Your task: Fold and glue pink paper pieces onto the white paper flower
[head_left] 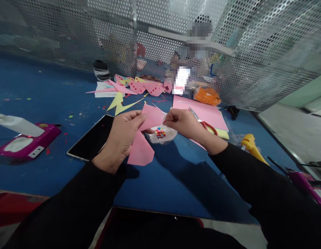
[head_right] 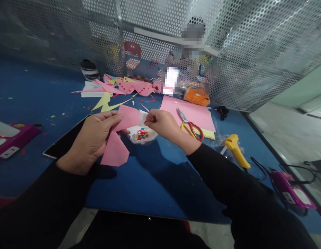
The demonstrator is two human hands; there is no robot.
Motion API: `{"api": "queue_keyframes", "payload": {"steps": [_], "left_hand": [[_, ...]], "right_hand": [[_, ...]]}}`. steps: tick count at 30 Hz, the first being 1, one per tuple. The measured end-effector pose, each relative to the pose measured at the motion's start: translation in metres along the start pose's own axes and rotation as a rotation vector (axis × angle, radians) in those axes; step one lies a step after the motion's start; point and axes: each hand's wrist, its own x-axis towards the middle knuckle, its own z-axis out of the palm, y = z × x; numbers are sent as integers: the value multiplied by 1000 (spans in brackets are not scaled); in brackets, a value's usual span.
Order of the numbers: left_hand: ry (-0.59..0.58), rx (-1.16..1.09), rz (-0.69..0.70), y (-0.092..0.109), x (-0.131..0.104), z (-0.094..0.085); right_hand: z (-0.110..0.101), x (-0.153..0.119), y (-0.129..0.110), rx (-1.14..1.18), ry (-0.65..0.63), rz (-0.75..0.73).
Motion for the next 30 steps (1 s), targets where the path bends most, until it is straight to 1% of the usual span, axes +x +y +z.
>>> {"api": "queue_keyframes", "payload": {"steps": [2, 5, 7, 14, 20, 27, 30], "left_hand": [[-9, 6, 9, 0, 1, 0], [-11, 5, 10, 0, 1, 0], [-10, -2, 5, 1, 1, 0], [-3, -22, -1, 2, -1, 0], [10, -24, -5, 3, -1, 2], [10, -33, -6, 2, 1, 1], [-5, -41, 2, 0, 2, 0]], "right_hand": [[3, 2, -1, -59, 8, -10], [7, 5, -1, -168, 11, -74], [9, 7, 0, -190, 10, -98], [9, 7, 1, -95, -16, -45], [7, 5, -1, -74, -39, -46], [9, 5, 4, -55, -6, -11], [9, 4, 5, -1, -1, -2]]}}
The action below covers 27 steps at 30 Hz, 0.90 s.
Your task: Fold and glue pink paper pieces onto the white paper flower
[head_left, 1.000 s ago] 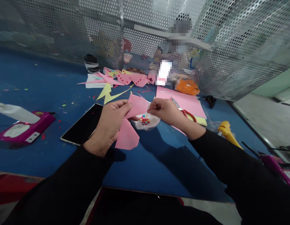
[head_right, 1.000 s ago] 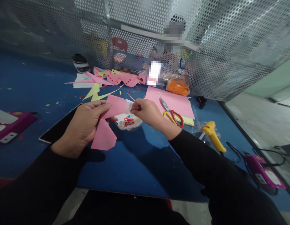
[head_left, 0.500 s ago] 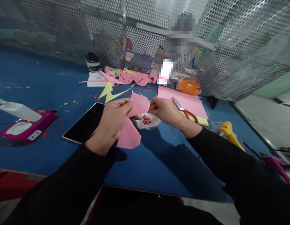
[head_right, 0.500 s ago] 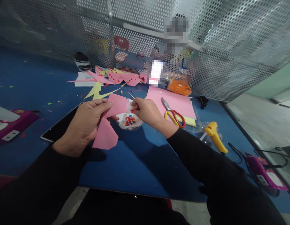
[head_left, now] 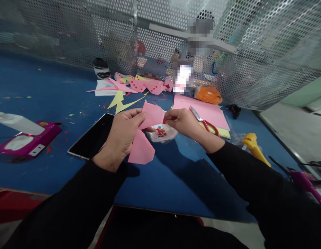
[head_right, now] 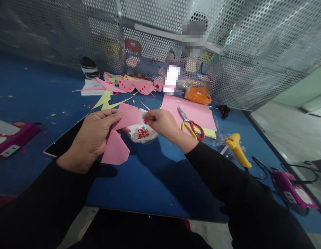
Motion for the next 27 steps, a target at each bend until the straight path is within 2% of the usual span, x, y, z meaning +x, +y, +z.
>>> {"api": "queue_keyframes", "payload": {"steps": [6, 10, 14, 18, 21, 27], "left_hand": [[2, 10, -3, 0, 0, 0], [3, 14, 1, 0, 0, 0], [-6, 19, 11, -1, 0, -1], [1, 39, 22, -2, -1, -1], [-5, 46, 14, -1, -1, -1], [-25, 26, 3, 2, -2, 0]], "right_hand": [[1, 0, 1, 94, 19, 17], [1, 0, 3, -8, 32, -15], [0, 0, 1, -268, 50, -141], [1, 3, -6, -522, -93, -264], [4, 6, -12, -642, -204, -278], [10, 10, -16, -818, -224, -285]]}}
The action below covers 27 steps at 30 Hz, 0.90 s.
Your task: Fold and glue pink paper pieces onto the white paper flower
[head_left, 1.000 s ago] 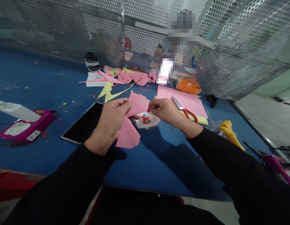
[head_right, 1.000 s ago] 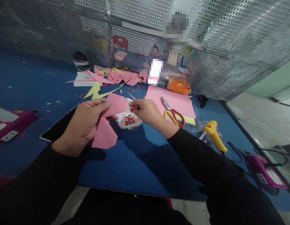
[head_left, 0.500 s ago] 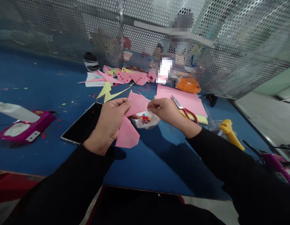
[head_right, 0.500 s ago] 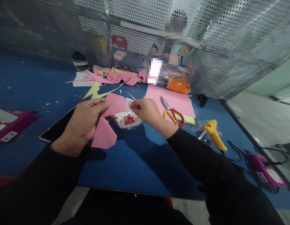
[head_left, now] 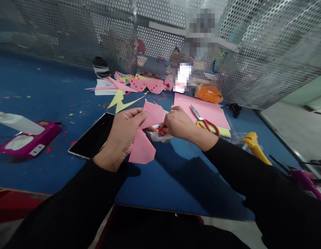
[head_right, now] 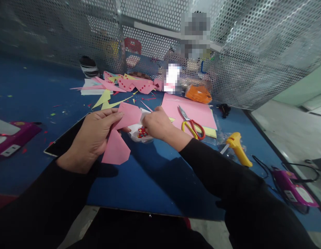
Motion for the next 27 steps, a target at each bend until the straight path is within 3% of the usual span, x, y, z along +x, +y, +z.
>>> {"api": "queue_keyframes", "payload": {"steps": [15, 22, 27], "left_hand": [[13, -1, 9, -1, 0, 0], [21, 41, 9, 0, 0, 1], [32, 26, -9, -1, 0, 0]], "right_hand": [[2, -3, 2, 42, 49, 10], [2, -6, 7, 291, 143, 41], [0, -8, 11, 673, 242, 242]]}}
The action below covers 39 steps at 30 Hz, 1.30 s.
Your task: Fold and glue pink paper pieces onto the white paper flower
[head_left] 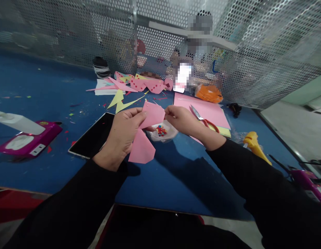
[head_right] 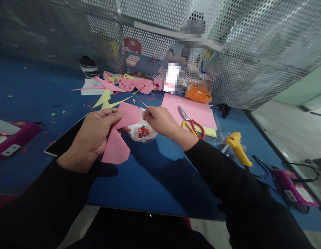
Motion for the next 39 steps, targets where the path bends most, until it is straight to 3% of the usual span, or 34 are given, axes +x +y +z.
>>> {"api": "queue_keyframes", "payload": {"steps": [6, 9, 15, 20, 27, 32, 39], "left_hand": [[-103, 91, 16, -3, -1, -1], [-154, 127, 22, -3, -3, -1], [-181, 178, 51, -3, -6, 0], [-146, 251, 94, -6, -4, 1], [-210, 253, 106, -8, -6, 5], [-212, 303, 98, -8, -9, 6], [-237, 214, 41, -6, -12, 10]], "right_hand": [[-9, -8, -2, 534, 103, 181], [-11, -16, -7, 648, 140, 224], [-6, -30, -21, 690, 208, 248], [6, -39, -25, 574, 312, 213], [8, -45, -24, 701, 224, 272], [5, -48, -24, 692, 193, 233], [8, -51, -23, 663, 242, 237]]}}
